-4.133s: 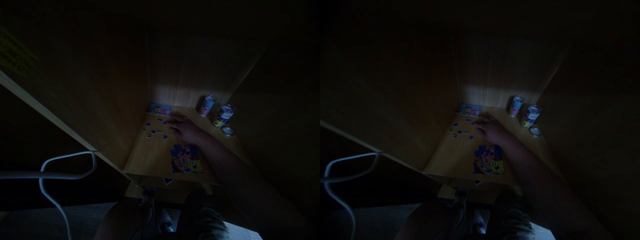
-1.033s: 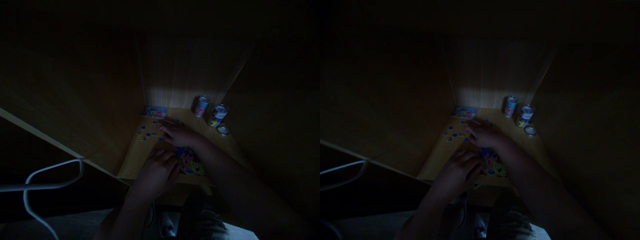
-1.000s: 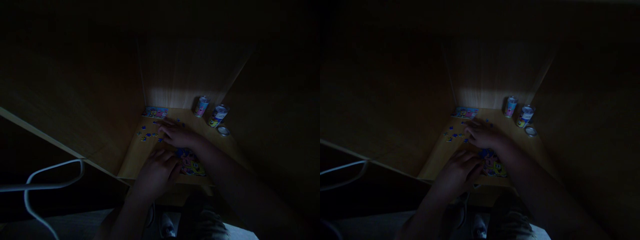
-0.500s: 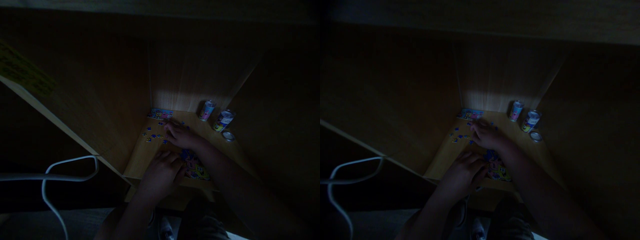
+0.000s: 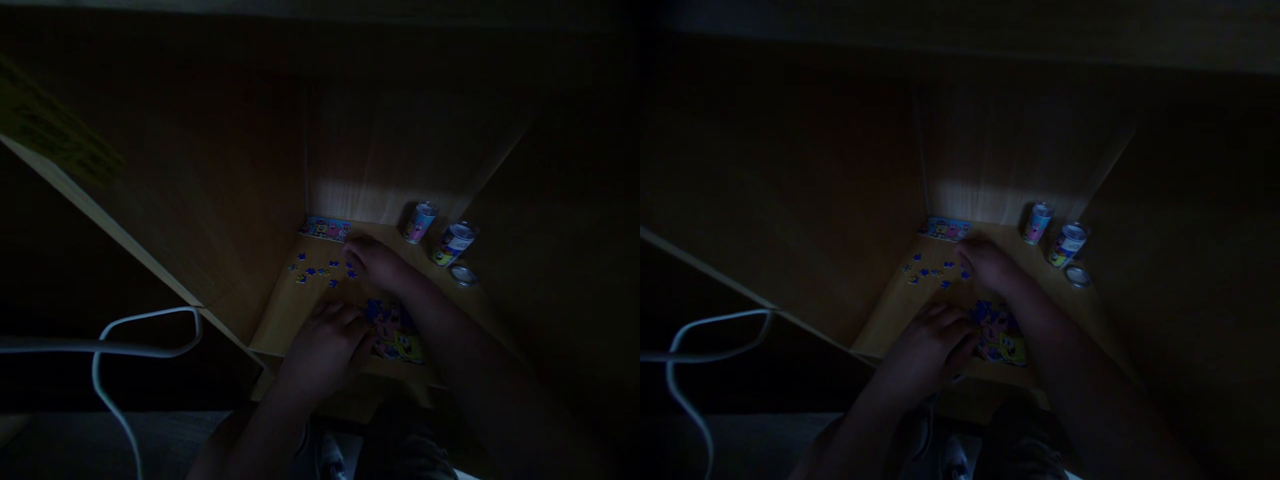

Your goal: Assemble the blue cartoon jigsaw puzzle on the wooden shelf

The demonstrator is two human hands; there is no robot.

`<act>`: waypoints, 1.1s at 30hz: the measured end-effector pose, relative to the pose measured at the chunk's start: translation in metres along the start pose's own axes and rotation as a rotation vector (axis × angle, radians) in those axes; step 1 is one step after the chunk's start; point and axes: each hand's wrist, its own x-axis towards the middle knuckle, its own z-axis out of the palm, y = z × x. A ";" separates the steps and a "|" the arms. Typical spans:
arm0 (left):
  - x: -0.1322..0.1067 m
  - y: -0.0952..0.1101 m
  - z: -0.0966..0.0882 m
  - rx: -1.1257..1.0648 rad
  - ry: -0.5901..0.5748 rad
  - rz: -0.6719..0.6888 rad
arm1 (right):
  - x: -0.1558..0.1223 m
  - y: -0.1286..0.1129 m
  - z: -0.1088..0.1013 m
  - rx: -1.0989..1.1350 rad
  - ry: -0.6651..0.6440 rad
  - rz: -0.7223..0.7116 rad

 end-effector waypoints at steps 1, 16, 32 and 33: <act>0.000 0.000 0.000 -0.004 -0.002 -0.005 | -0.001 0.007 -0.003 -0.034 0.019 0.002; 0.001 -0.002 0.000 -0.034 0.009 -0.010 | -0.016 0.017 -0.004 0.082 -0.026 -0.008; 0.003 0.000 -0.001 -0.034 -0.007 -0.027 | 0.000 -0.008 0.012 0.168 -0.072 -0.001; 0.003 0.000 -0.001 -0.036 -0.005 -0.024 | -0.002 -0.005 0.009 0.173 -0.068 -0.004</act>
